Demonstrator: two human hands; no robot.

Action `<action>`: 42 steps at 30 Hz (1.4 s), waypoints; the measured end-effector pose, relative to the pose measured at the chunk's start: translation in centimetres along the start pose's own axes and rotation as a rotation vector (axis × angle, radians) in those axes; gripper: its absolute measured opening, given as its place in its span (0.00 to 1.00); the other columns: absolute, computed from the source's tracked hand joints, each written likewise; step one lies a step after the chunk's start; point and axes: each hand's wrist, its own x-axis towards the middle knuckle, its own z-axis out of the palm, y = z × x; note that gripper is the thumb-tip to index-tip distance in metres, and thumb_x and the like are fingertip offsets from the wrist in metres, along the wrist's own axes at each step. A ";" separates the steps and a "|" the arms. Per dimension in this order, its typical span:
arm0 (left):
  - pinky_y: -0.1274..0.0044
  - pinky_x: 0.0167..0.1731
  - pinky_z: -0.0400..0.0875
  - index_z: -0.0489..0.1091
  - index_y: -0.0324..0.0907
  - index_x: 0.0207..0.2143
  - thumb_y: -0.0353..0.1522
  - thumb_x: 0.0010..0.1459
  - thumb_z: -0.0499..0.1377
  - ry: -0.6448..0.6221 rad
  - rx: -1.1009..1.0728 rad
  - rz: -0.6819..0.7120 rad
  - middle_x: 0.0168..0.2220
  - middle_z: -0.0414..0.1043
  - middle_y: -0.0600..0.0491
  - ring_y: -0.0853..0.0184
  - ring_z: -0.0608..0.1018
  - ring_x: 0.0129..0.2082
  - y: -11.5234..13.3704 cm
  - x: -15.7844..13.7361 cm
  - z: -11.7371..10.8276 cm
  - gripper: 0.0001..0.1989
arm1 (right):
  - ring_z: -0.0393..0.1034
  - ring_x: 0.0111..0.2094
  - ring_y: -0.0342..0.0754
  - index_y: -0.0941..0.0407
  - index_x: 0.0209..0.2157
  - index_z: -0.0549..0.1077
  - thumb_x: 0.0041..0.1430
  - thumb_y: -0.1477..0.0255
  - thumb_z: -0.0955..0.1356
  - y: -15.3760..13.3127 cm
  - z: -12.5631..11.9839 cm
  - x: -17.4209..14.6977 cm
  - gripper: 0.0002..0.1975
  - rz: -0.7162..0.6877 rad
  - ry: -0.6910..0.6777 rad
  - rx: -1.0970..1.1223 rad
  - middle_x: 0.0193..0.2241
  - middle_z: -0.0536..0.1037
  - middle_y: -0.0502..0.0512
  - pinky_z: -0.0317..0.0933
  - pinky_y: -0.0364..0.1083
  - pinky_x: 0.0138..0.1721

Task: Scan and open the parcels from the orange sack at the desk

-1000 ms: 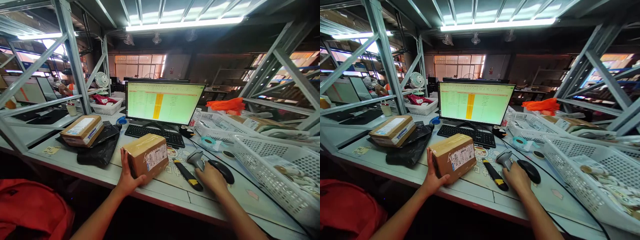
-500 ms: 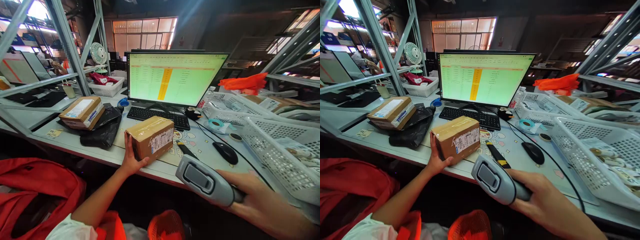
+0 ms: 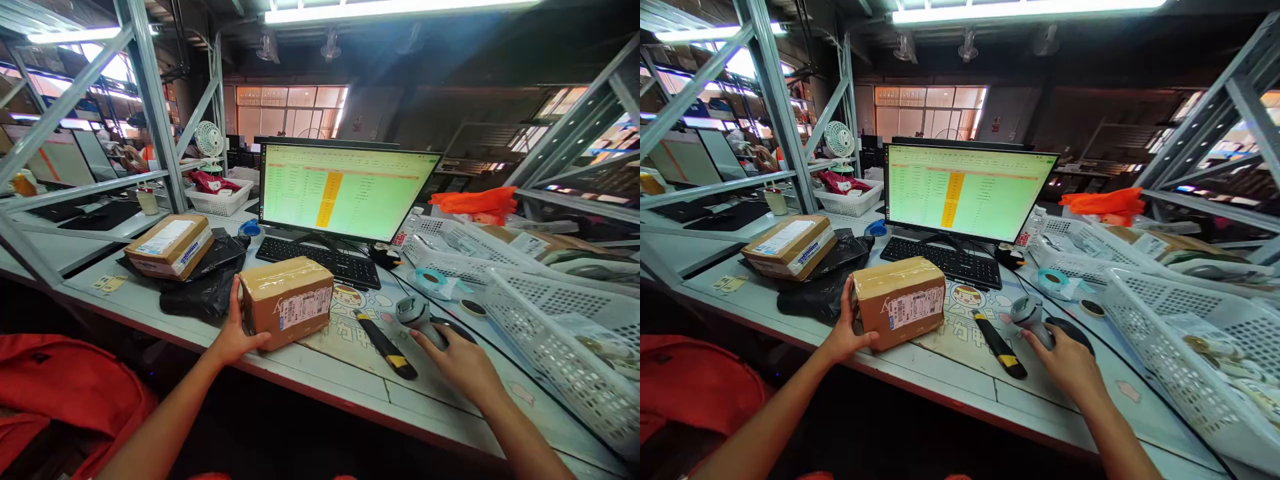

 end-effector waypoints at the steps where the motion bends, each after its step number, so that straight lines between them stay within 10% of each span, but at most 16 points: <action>1: 0.52 0.72 0.50 0.23 0.53 0.75 0.49 0.47 0.76 -0.003 -0.053 -0.069 0.77 0.34 0.36 0.45 0.51 0.76 0.2 -0.2 0.0 0.73 | 0.78 0.44 0.73 0.66 0.56 0.76 0.59 0.43 0.60 0.6 0.9 0.2 0.43 0.035 -0.040 -0.033 0.41 0.82 0.74 0.71 0.62 0.44; 9: 0.52 0.72 0.50 0.26 0.51 0.76 0.46 0.48 0.75 0.013 -0.072 -0.219 0.74 0.49 0.38 0.47 0.58 0.74 0.2 -0.9 1.2 0.70 | 0.75 0.51 0.69 0.65 0.61 0.73 0.69 0.54 0.60 -3.9 -0.7 2.7 0.33 -0.064 0.058 -0.093 0.51 0.79 0.75 0.69 0.59 0.49; 16: 0.52 0.70 0.56 0.28 0.48 0.76 0.47 0.51 0.72 0.027 -0.085 -0.241 0.72 0.55 0.38 0.47 0.63 0.71 -0.1 -0.4 0.1 0.67 | 0.75 0.53 0.56 0.59 0.66 0.70 0.67 0.72 0.65 -13.0 2.6 10.9 0.27 -0.243 -0.272 -0.060 0.53 0.80 0.65 0.65 0.48 0.54; 29: 0.56 0.69 0.61 0.29 0.47 0.76 0.48 0.51 0.72 -0.005 -0.192 -0.237 0.71 0.57 0.37 0.50 0.66 0.69 0.6 0.0 -0.1 0.66 | 0.72 0.58 0.61 0.59 0.67 0.69 0.67 0.73 0.63 -16.5 4.5 14.5 0.28 -0.201 -0.343 -0.166 0.59 0.75 0.71 0.65 0.54 0.55; 37: 0.54 0.71 0.54 0.32 0.50 0.76 0.45 0.50 0.73 0.054 -0.016 -0.158 0.74 0.50 0.39 0.48 0.59 0.73 0.3 -0.4 -0.6 0.65 | 0.74 0.55 0.65 0.57 0.66 0.68 0.71 0.60 0.64 -12.8 1.4 4.3 0.27 -0.256 -0.335 -0.227 0.56 0.77 0.70 0.68 0.58 0.52; 42: 0.49 0.70 0.49 0.46 0.52 0.75 0.35 0.45 0.75 0.154 0.605 0.155 0.72 0.53 0.42 0.42 0.58 0.71 6.9 1.9 -1.9 0.61 | 0.72 0.56 0.66 0.60 0.67 0.67 0.71 0.68 0.60 -8.7 2.6 -2.6 0.26 -0.280 -0.254 -0.162 0.56 0.75 0.71 0.69 0.60 0.53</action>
